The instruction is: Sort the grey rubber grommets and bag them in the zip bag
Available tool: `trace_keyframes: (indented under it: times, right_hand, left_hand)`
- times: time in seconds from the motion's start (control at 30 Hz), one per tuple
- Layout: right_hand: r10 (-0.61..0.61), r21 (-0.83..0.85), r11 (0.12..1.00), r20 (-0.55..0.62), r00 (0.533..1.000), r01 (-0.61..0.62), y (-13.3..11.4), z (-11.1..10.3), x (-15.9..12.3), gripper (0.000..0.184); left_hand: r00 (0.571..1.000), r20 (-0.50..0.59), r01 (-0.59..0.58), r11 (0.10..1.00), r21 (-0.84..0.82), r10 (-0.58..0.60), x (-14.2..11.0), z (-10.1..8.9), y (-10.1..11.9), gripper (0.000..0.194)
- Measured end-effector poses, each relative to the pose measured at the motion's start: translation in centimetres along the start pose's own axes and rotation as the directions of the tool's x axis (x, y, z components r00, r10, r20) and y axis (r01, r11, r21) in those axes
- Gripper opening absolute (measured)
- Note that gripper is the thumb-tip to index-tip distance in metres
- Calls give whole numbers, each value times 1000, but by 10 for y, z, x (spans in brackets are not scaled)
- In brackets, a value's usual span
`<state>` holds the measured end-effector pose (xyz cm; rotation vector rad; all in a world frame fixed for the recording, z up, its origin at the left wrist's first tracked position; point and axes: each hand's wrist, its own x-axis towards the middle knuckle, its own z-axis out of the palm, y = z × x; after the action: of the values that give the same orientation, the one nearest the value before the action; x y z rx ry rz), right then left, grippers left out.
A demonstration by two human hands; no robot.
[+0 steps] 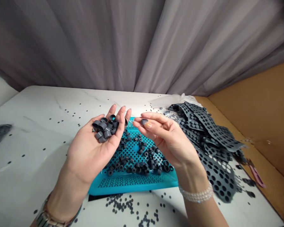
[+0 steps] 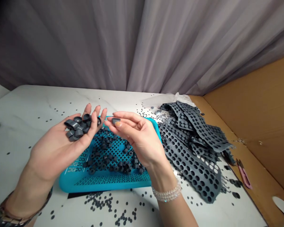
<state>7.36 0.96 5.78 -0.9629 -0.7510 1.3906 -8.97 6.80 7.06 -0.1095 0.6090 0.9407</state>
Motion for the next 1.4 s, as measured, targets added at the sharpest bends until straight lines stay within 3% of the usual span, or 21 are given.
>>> trace_keyframes:
  times: [0.1,0.43,0.73,0.93,1.4]
  right_hand:
    - [19,80,997,-23,1000,-17,1,0,1,11]
    - [46,227,973,-21,999,-40,3,0,1,6]
    - [261,324,909,48,964,-262,16,9,7,15]
    - [171,189,965,66,983,-180,22,18,2,14]
    - [131,252,957,79,988,-147,23,21,1,10]
  left_hand:
    - [1000,0,-14,999,39,14,-3,2,0,45]
    - [1000,-16,2,999,38,-2,-9,3,-2,44]
    - [998,39,50,999,5,-50,-6,0,-5,40]
    - [991,77,108,994,-15,-107,-10,1,-9,33]
    - [976,186,120,992,-30,-112,-11,-1,-3,34]
